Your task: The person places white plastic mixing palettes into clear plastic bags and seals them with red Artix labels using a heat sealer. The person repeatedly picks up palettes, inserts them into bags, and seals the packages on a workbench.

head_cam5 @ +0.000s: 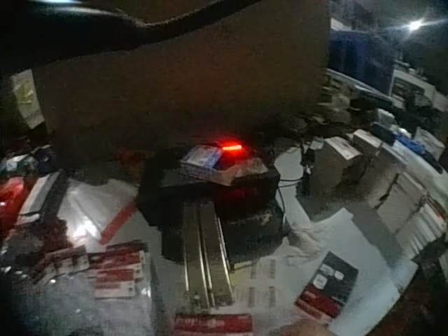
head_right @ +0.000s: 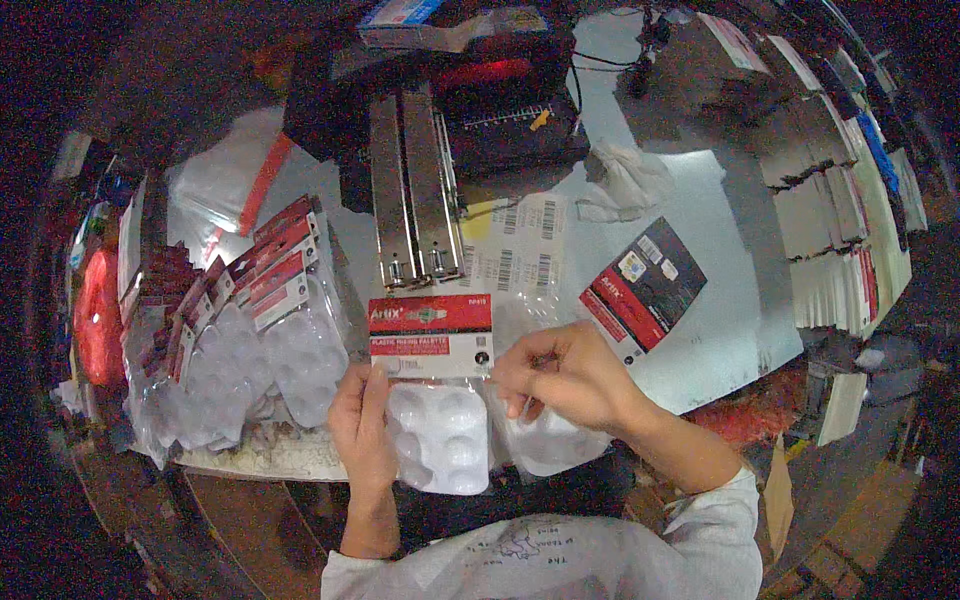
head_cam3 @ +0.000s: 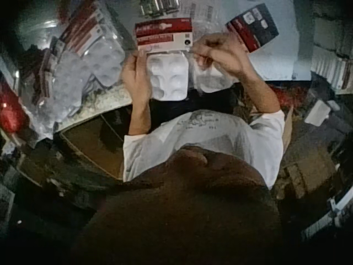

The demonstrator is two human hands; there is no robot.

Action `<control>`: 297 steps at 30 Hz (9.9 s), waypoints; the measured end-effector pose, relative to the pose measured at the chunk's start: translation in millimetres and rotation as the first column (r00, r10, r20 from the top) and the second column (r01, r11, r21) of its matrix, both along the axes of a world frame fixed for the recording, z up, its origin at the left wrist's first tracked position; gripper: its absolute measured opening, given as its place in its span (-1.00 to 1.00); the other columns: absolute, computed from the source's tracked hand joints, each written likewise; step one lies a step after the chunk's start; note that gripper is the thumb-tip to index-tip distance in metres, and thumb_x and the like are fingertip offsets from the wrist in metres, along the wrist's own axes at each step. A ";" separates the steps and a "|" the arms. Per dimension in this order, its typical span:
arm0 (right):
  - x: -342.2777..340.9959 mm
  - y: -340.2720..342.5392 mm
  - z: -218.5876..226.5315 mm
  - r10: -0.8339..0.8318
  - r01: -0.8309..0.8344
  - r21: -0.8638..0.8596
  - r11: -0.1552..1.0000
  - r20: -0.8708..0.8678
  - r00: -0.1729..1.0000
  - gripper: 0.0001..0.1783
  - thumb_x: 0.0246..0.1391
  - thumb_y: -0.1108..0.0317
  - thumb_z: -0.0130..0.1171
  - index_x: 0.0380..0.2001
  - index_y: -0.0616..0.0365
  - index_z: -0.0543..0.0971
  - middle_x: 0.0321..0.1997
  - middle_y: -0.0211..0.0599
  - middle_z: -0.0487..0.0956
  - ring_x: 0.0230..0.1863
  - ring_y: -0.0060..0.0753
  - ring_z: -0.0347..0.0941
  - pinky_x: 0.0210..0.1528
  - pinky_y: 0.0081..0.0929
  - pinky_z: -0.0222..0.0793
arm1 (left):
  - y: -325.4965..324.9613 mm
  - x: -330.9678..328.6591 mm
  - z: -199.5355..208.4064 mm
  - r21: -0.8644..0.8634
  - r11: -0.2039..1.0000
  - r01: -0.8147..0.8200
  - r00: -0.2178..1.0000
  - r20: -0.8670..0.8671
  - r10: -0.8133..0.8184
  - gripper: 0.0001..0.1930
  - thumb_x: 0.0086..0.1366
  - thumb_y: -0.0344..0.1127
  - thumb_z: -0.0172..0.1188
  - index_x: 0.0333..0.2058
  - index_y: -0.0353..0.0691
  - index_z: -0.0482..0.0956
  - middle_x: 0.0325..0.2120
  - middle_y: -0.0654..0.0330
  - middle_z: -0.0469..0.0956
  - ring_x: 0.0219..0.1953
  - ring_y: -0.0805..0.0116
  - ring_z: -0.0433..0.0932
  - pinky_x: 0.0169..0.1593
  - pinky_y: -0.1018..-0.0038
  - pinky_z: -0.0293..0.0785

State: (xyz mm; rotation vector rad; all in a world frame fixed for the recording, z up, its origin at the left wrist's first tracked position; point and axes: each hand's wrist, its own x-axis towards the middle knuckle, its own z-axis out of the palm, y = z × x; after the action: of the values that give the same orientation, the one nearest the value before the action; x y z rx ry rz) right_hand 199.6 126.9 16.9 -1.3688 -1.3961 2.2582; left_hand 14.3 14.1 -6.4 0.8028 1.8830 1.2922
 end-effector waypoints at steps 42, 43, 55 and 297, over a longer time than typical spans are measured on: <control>69.7 7.2 -96.7 -0.662 -0.407 0.868 0.283 0.485 0.571 0.02 -0.31 -0.07 0.35 0.17 0.28 0.18 0.30 -0.02 0.12 0.34 -0.19 -0.02 0.25 -0.21 -0.20 | 32.6 43.9 -3.4 -0.189 0.941 0.280 0.698 -0.633 -0.334 -0.74 0.00 -0.30 0.29 -0.37 -0.28 0.45 -0.10 0.01 0.26 0.02 0.06 0.24 0.08 0.14 0.13; 69.5 5.9 -97.5 -0.654 -0.372 0.866 0.335 0.498 0.569 -0.02 -0.29 -0.04 0.35 0.15 0.26 0.22 0.28 -0.03 0.15 0.33 -0.19 0.01 0.25 -0.22 -0.18 | 37.7 50.6 -7.2 -0.156 0.940 0.302 0.724 -0.604 -0.333 -0.75 -0.01 -0.32 0.29 -0.41 -0.27 0.43 -0.11 0.01 0.27 0.02 0.05 0.24 0.08 0.15 0.14; 46.8 -5.7 -12.0 -0.600 0.653 0.533 0.537 -0.302 0.740 -0.52 -0.12 0.39 0.28 -0.07 0.24 0.43 -0.26 -0.22 0.56 -0.31 -0.53 0.51 -0.29 -0.50 0.41 | -2.5 17.5 23.2 0.110 0.975 0.194 0.800 0.558 -0.222 -0.84 0.28 -0.44 0.00 -0.21 -0.39 0.46 -0.28 0.08 0.59 -0.21 0.53 0.49 -0.12 0.62 0.37; 60.2 -12.0 -93.2 -0.567 -0.385 0.825 0.413 0.564 0.600 0.14 -0.27 -0.21 0.25 0.23 0.29 0.03 0.37 -0.06 -0.06 0.39 -0.10 -0.22 0.25 -0.12 -0.26 | -15.7 -68.5 -34.5 -0.443 0.885 0.144 0.212 -0.860 -0.464 -0.52 0.13 -0.17 0.13 0.07 0.12 0.37 0.20 0.31 0.17 0.26 0.29 0.09 0.18 0.23 0.06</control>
State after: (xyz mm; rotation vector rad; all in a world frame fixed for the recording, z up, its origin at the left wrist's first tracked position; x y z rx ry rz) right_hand 259.8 115.0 -76.3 -1.8703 -2.1446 0.2331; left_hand -54.3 -1.6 -40.9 2.0149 2.4657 0.0970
